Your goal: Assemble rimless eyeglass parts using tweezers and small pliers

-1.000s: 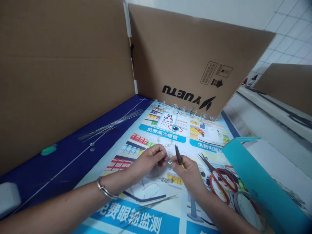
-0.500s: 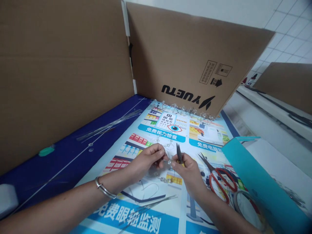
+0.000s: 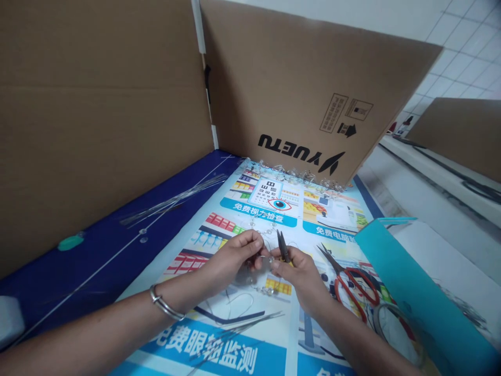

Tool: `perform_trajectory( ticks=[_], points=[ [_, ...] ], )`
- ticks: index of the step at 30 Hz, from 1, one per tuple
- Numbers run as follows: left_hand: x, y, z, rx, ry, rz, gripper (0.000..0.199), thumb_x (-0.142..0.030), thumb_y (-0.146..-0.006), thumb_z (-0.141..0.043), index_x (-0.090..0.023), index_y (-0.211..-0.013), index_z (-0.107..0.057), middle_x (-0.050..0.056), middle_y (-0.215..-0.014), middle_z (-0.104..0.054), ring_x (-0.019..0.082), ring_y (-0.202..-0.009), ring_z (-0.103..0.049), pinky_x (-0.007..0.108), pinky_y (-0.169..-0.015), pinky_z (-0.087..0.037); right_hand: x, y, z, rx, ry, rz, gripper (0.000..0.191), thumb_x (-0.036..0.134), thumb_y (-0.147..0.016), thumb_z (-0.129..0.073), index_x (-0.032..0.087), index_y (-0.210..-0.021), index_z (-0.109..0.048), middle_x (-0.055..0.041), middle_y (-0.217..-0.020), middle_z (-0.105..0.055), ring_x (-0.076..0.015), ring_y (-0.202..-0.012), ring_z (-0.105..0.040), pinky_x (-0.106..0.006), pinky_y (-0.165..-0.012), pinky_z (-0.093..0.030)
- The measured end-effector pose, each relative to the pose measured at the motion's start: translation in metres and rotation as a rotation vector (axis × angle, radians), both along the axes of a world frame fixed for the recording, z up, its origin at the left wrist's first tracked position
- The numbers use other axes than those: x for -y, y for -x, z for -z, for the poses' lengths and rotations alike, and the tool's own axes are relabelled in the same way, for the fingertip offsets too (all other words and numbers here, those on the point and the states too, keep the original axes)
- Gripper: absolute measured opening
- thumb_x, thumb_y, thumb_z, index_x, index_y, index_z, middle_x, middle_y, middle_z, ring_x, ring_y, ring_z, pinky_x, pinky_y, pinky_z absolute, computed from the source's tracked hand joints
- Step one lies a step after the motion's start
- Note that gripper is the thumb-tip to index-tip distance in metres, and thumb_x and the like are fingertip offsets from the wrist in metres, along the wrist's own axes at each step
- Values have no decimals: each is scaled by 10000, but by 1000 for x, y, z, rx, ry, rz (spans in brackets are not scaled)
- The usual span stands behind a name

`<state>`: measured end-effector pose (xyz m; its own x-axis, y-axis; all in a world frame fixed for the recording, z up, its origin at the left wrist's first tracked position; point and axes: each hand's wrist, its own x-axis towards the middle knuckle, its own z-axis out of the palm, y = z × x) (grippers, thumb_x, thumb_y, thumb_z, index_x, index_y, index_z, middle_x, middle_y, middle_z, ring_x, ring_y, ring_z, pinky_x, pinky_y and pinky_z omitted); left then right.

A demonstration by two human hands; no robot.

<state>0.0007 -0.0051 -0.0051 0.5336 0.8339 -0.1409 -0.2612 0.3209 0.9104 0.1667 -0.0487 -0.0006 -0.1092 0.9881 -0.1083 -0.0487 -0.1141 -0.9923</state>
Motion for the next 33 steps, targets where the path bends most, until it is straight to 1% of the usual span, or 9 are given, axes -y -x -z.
perform_trajectory(
  ticks=[3,5,8,11,14,18,25,30,33],
  points=[
    [1,-1,0,22,1,-54,209,-363,-803,-513,-156,-782,-490,24,-742,-582,69,-541,-496,186,-511,-365,2,1,1,-27,18,15,245,306,-691,-638,177,-889,-575,-6,-810,-582,-128,-701,-527,-272,-679,-421],
    [1,-1,0,31,-3,-79,213,-365,-803,-514,-154,-783,-496,25,-757,-586,68,-549,-496,189,-525,-370,3,1,3,-10,29,52,245,306,-696,-627,179,-896,-565,4,-778,-562,-124,-668,-524,-270,-651,-423],
    [1,-1,0,29,-3,-80,219,-372,-803,-513,-155,-784,-497,29,-787,-592,72,-567,-501,197,-540,-373,4,2,4,61,18,122,192,307,-714,-599,171,-845,-565,21,-682,-529,-112,-614,-495,-249,-600,-401],
    [1,-1,0,14,1,-70,222,-380,-802,-511,-159,-795,-495,34,-818,-598,84,-603,-518,204,-559,-372,3,1,4,121,-11,153,164,311,-724,-581,165,-798,-570,38,-599,-489,-95,-560,-435,-223,-544,-357],
    [0,-1,-2,0,-8,-63,218,-373,-804,-510,-156,-786,-492,35,-834,-593,96,-648,-533,217,-600,-378,2,0,4,162,-11,150,166,319,-727,-572,166,-791,-577,44,-575,-475,-92,-547,-414,-219,-530,-340],
    [-1,0,-4,-25,-20,-35,202,-350,-799,-516,-150,-772,-498,20,-759,-571,106,-672,-529,226,-632,-375,0,-1,5,235,-21,118,150,313,-736,-551,172,-775,-584,40,-589,-488,-94,-558,-430,-220,-543,-343],
    [0,0,-5,-74,-122,-17,168,-310,-802,-496,-149,-754,-500,8,-689,-541,106,-652,-482,218,-608,-340,-1,1,1,320,-28,98,146,299,-724,-540,170,-768,-593,38,-589,-487,-94,-546,-425,-218,-523,-332],
    [-1,0,-8,-119,-155,-7,143,-284,-784,-507,-148,-739,-506,-11,-664,-493,89,-613,-432,200,-566,-308,-1,3,-1,310,-13,85,150,294,-709,-543,163,-760,-595,45,-563,-453,-82,-515,-378,-208,-491,-307],
    [-2,1,-8,-155,-201,10,170,-309,-775,-527,-144,-735,-512,-21,-649,-467,81,-597,-407,199,-563,-303,-1,3,-1,294,-29,79,137,284,-714,-536,165,-753,-591,45,-570,-449,-79,-522,-371,-204,-500,-309]
  ],
)
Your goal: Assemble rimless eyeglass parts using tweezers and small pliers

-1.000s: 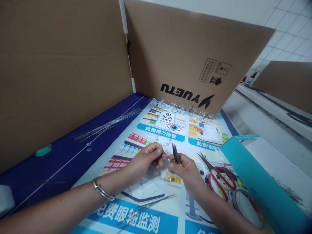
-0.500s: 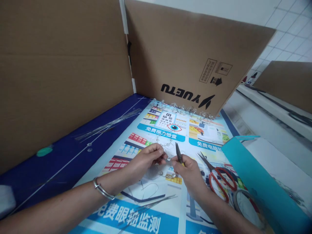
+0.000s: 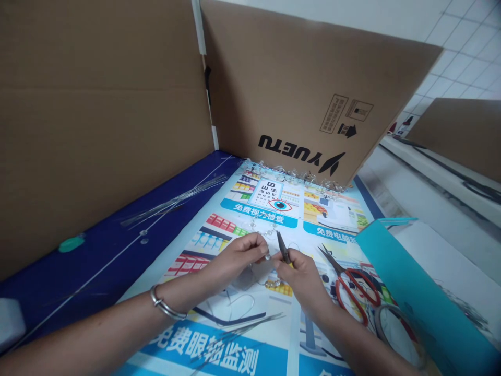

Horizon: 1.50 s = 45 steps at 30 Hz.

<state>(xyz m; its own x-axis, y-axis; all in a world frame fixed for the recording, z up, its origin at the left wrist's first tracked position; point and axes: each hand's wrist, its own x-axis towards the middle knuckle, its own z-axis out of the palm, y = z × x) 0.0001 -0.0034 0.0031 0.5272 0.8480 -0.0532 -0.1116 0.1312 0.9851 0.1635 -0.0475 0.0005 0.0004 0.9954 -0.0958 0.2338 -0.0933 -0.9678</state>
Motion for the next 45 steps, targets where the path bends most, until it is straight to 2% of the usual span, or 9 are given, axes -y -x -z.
perform_trajectory(
  ticks=[6,12,19,29,35,41,45],
  points=[
    [-2,0,6,-41,-83,61,195,-325,-741,-577,-142,-786,-529,5,-709,-523,97,-639,-453,211,-577,-329,1,-1,1,-30,-4,-3,138,298,-720,-543,168,-743,-584,43,-583,-450,-81,-537,-372,-200,-511,-315],
    [-5,-1,14,-102,-171,36,154,-270,-735,-585,-148,-799,-515,10,-721,-534,97,-638,-468,212,-568,-342,1,0,2,-26,15,-1,153,311,-722,-547,166,-752,-588,44,-591,-447,-76,-535,-352,-196,-497,-298],
    [-4,2,5,-81,-230,-33,113,-260,-767,-538,-153,-802,-528,3,-732,-524,104,-680,-468,217,-620,-359,1,-1,2,-1,12,0,159,316,-719,-545,171,-757,-596,39,-597,-478,-87,-546,-400,-206,-521,-323],
    [-7,-1,12,-58,-210,42,138,-235,-737,-578,-152,-821,-508,18,-774,-534,109,-700,-493,228,-625,-371,1,-1,3,-10,13,-10,151,310,-722,-544,165,-739,-581,43,-603,-461,-82,-555,-373,-202,-513,-311],
    [-5,-2,7,1,-108,67,152,-186,-697,-605,-154,-772,-477,-3,-747,-511,95,-687,-487,221,-628,-367,1,-1,2,-50,8,-18,135,294,-719,-553,162,-734,-579,42,-612,-470,-81,-558,-378,-201,-518,-318],
    [-3,0,6,75,-24,66,162,-175,-694,-607,-156,-789,-477,-16,-740,-492,73,-655,-451,199,-605,-350,0,-5,4,-82,14,-2,164,294,-729,-563,180,-846,-577,37,-639,-500,-95,-590,-436,-216,-566,-354],
    [-3,1,8,100,-30,80,161,-169,-698,-607,-151,-787,-474,-8,-751,-504,88,-692,-472,212,-635,-362,1,-7,2,-148,23,-94,207,284,-736,-568,183,-917,-578,23,-737,-527,-103,-670,-464,-221,-622,-371]
  ],
)
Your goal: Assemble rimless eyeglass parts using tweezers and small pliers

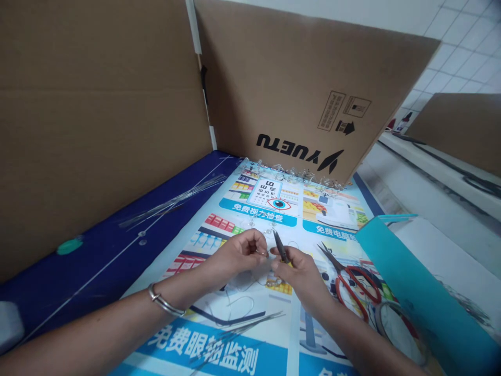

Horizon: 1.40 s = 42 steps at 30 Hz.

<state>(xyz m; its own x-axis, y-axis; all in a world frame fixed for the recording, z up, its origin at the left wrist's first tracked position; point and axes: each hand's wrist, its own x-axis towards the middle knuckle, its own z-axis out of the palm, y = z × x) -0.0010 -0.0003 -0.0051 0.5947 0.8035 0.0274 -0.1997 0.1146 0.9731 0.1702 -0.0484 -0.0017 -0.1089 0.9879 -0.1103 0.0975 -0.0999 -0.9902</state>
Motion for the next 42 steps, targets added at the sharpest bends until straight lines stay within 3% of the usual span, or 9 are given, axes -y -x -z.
perform_trajectory(
  ticks=[6,15,22,28,42],
  points=[
    [0,1,1,65,5,62,171,-166,-698,-616,-146,-773,-464,11,-787,-531,118,-742,-513,254,-686,-387,0,0,-4,-3,2,-105,164,265,-732,-570,160,-857,-582,24,-730,-512,-99,-664,-447,-219,-611,-360],
    [2,0,3,116,39,107,140,-126,-705,-598,-143,-754,-469,14,-775,-530,123,-747,-517,259,-674,-386,5,7,-8,-14,-28,-60,162,219,-707,-583,151,-852,-564,13,-765,-535,-113,-706,-458,-227,-635,-372],
    [4,-2,1,112,40,86,112,-133,-712,-587,-140,-754,-484,3,-757,-528,105,-732,-509,245,-677,-381,7,9,1,-107,-14,30,142,234,-710,-593,162,-818,-536,23,-741,-520,-97,-672,-447,-215,-608,-369],
    [4,-2,2,4,56,42,143,-214,-726,-604,-142,-804,-507,3,-747,-544,92,-681,-499,229,-634,-374,7,10,2,-67,-2,98,132,244,-715,-585,162,-817,-562,13,-733,-544,-105,-678,-459,-222,-624,-373],
    [2,0,-3,-196,-96,-103,137,-273,-750,-563,-138,-741,-538,-14,-657,-517,82,-614,-466,205,-583,-362,7,8,4,4,-13,140,140,263,-701,-589,182,-814,-572,23,-730,-542,-109,-675,-467,-224,-627,-383]
  ],
)
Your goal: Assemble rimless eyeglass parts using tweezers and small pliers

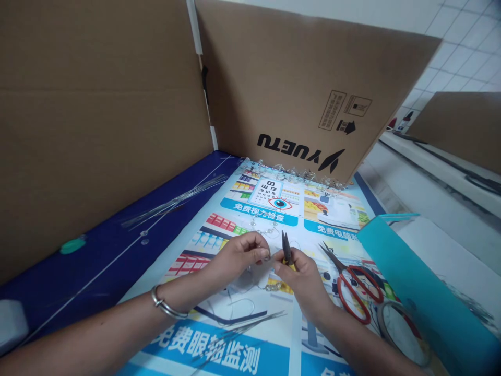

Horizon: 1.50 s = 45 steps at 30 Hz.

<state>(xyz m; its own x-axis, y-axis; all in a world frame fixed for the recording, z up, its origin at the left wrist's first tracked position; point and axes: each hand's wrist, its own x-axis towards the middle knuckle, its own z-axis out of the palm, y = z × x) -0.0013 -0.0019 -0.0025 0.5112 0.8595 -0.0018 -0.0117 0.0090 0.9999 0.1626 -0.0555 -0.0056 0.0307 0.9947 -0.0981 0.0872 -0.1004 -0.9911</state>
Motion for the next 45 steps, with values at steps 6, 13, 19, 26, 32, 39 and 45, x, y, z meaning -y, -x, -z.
perform_trajectory(
  ticks=[6,13,19,26,32,39,45],
  points=[
    [0,0,-2,-12,-29,-69,126,-269,-752,-545,-143,-753,-541,-15,-671,-513,85,-613,-447,203,-580,-358,-1,-2,3,102,5,5,145,273,-703,-578,175,-810,-575,37,-651,-509,-90,-586,-430,-208,-550,-355],
    [-1,0,1,-12,-47,-47,140,-278,-730,-584,-139,-721,-567,-8,-670,-527,94,-637,-450,207,-588,-346,-4,0,3,121,-3,5,121,264,-689,-577,173,-768,-582,40,-626,-504,-85,-556,-414,-203,-524,-342],
    [-1,1,2,10,-45,-13,141,-275,-733,-590,-134,-735,-572,3,-700,-556,104,-664,-476,222,-617,-356,-4,2,5,112,-16,-34,97,246,-691,-573,174,-756,-569,41,-639,-508,-79,-556,-404,-199,-521,-342],
    [-1,1,2,18,-40,13,167,-291,-739,-587,-125,-733,-565,0,-680,-534,99,-648,-463,219,-604,-351,-5,2,6,113,-39,-32,108,255,-686,-582,170,-753,-576,41,-631,-508,-82,-562,-410,-204,-537,-352],
    [-1,1,1,37,-49,58,195,-324,-757,-564,-131,-740,-537,-18,-650,-486,84,-613,-431,204,-572,-327,-4,4,2,110,-33,-41,119,276,-698,-577,170,-749,-562,33,-641,-508,-90,-576,-419,-207,-539,-356],
    [0,1,-1,22,-42,1,198,-331,-764,-548,-137,-734,-525,-23,-636,-470,80,-592,-416,202,-556,-320,-3,2,1,134,-34,-20,103,257,-697,-574,170,-751,-569,38,-625,-497,-87,-569,-410,-210,-543,-348],
    [-2,1,-1,-12,-51,-18,168,-301,-751,-558,-135,-724,-553,-26,-621,-471,78,-587,-407,200,-555,-313,-2,2,0,145,-37,-4,98,249,-690,-572,165,-740,-578,33,-627,-508,-94,-585,-416,-216,-555,-349]
  ],
)
